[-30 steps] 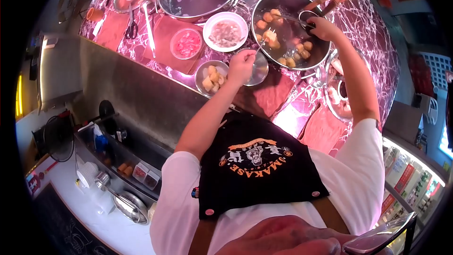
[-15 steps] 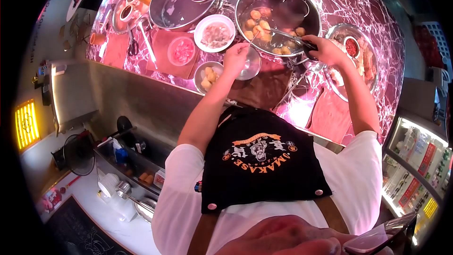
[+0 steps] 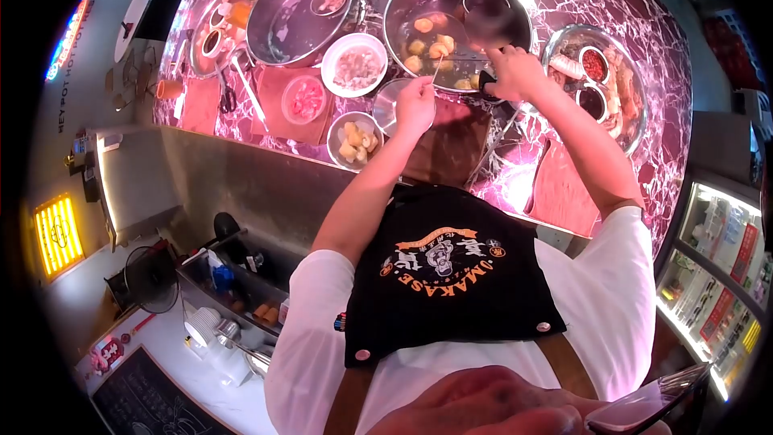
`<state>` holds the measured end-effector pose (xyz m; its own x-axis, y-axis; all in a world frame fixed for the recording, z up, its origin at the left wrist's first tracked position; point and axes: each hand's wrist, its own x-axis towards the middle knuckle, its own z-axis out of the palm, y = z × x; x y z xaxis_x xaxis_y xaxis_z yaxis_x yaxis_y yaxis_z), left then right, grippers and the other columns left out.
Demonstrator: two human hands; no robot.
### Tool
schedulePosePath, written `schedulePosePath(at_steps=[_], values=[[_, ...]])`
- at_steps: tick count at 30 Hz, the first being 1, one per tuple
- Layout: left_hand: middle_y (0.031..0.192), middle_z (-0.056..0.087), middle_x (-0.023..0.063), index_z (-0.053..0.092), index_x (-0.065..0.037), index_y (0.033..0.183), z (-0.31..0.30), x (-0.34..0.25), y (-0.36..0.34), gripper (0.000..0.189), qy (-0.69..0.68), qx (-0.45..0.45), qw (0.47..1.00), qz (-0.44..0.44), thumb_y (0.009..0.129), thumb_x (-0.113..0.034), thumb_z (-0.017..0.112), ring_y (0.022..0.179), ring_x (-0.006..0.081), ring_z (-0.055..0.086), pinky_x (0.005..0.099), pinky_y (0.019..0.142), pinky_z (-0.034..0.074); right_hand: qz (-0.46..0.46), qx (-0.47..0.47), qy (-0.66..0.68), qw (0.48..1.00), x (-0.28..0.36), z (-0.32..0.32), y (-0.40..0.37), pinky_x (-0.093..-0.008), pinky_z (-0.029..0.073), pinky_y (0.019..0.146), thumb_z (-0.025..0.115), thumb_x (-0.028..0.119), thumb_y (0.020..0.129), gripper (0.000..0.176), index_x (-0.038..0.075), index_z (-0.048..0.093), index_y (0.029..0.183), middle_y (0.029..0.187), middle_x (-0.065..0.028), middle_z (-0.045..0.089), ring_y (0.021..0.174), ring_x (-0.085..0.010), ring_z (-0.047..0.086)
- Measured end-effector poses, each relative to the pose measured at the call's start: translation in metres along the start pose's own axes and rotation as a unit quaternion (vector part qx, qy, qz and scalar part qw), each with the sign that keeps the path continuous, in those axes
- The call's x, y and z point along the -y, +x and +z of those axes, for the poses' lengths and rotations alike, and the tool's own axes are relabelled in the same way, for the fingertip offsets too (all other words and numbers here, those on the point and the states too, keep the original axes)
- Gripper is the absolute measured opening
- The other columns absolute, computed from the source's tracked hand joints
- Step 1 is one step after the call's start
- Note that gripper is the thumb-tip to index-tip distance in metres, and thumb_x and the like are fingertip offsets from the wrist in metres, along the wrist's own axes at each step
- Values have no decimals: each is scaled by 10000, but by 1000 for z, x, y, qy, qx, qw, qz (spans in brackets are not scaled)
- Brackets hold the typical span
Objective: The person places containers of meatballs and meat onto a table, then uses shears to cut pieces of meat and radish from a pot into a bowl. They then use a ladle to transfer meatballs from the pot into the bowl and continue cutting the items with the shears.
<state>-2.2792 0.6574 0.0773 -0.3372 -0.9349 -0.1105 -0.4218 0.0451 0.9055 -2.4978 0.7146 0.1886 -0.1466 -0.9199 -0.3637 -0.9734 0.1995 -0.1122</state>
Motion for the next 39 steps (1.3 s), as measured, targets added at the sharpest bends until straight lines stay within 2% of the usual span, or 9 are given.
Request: schedulePosePath(at_steps=[6, 14, 20, 22, 24, 27, 30, 34, 39], values=[[954, 699, 138, 670, -12, 1068, -4, 5, -1, 237, 44, 35, 998, -25, 916, -162, 568, 872, 220, 659, 330, 794, 491, -22, -45, 61, 997, -17, 21, 7, -464, 509, 864, 660, 242, 760, 575, 82, 513, 1292, 1041, -222, 647, 977, -388, 636], [867, 654, 99, 607, -29, 1078, -90, 59, -85, 199, -89, -21, 995, -46, 967, -178, 538, 777, 206, 634, 320, 729, 504, 41, 303, 21, 952, -40, -30, 42, -396, 525, 805, 676, 225, 724, 378, 47, 712, 1056, 906, -157, 715, 846, -296, 686], [799, 623, 76, 581, 0, 995, -148, 171, -136, 188, -34, -257, 954, -149, 934, -177, 596, 726, 143, 593, 295, 668, 486, -143, 243, -47, 958, -92, 38, 116, -397, 518, 649, 590, 197, 796, 257, -9, 719, 878, 816, -202, 694, 710, -337, 663], [812, 633, 81, 591, -3, 978, -148, 180, -139, 249, -70, -269, 947, -159, 907, -232, 657, 735, 148, 598, 293, 675, 489, -352, 305, -94, 880, -85, 10, 119, -389, 520, 652, 608, 218, 805, 259, 13, 719, 918, 801, -189, 690, 695, -314, 660], [831, 639, 69, 607, 1, 1011, -143, 197, -133, 229, -99, -250, 951, -153, 896, -186, 671, 731, 139, 598, 283, 678, 487, -32, 327, -50, 943, -32, -38, 80, -375, 521, 658, 619, 192, 808, 242, 9, 712, 936, 799, -162, 689, 684, -271, 661], [834, 643, 54, 596, 8, 1052, -136, 212, -121, 228, -211, -231, 938, -152, 885, -129, 669, 709, 125, 592, 260, 653, 476, -32, 246, -92, 964, -17, -61, 54, -356, 524, 700, 632, 155, 795, 268, 1, 688, 1007, 837, -153, 686, 737, -225, 666], [837, 632, 35, 561, 19, 1172, -151, 202, -106, 309, -275, -175, 936, -133, 880, -42, 642, 737, 88, 579, 223, 650, 460, -9, 159, 138, 978, 13, -71, 28, -354, 523, 741, 664, 144, 759, 394, 18, 647, 1132, 934, -156, 687, 809, -231, 669], [834, 652, 64, 506, 23, 1315, -173, 207, -93, 469, -388, -65, 904, -166, 848, 29, 546, 712, 84, 593, 215, 608, 465, -68, 202, 78, 974, 181, -60, 5, -319, 503, 828, 675, 105, 765, 511, -7, 563, 1251, 1025, -145, 674, 922, -218, 646], [1056, 667, 101, 489, 27, 1341, -238, 211, -88, 497, -380, -72, 920, -53, 844, 46, 513, 877, 121, 636, 237, 753, 503, -78, 228, -10, 970, 321, -24, 29, -420, 489, 864, 696, 389, 739, 552, 55, 594, 1167, 1090, -202, 660, 1004, -355, 631]])
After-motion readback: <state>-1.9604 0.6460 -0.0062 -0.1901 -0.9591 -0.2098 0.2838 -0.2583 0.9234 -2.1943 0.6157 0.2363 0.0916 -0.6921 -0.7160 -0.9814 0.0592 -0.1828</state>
